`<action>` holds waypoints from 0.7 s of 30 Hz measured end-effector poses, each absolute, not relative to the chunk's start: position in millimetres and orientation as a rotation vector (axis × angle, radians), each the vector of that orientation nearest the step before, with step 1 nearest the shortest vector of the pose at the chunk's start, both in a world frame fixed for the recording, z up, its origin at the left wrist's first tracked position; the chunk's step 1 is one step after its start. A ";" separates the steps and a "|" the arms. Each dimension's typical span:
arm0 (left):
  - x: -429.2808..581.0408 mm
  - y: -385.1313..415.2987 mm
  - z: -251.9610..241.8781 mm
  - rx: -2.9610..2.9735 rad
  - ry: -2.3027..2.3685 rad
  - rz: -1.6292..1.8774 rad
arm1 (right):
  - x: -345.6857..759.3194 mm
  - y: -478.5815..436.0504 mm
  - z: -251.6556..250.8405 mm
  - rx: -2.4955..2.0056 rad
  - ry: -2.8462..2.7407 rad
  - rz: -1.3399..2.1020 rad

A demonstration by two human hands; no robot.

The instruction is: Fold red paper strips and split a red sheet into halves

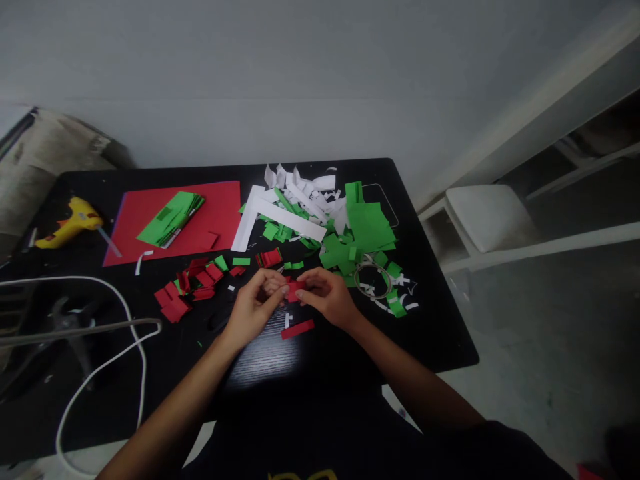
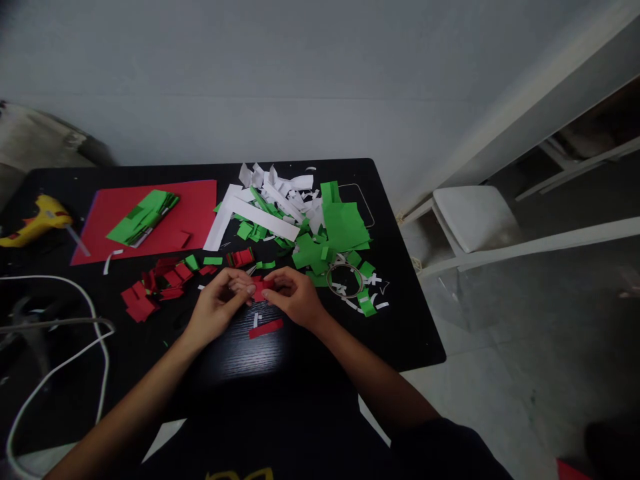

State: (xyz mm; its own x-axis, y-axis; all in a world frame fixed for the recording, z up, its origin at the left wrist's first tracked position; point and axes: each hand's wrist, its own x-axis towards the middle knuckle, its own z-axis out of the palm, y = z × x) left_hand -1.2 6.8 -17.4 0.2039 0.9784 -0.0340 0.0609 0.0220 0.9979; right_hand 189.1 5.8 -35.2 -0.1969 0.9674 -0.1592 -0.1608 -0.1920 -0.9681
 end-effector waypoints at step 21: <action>1.1 2.4 -22.9 1.494 1.252 0.960 | 185.4 4.3 -34.5 -1.191 -1.151 1.406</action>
State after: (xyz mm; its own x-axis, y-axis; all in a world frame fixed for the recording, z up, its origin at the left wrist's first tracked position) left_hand 1.1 2.4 -22.9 0.1743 0.9847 0.0005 0.2567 -0.0459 0.9654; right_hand 185.4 4.3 -34.5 -0.0952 0.9883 -0.1188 -0.0784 -0.1265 -0.9889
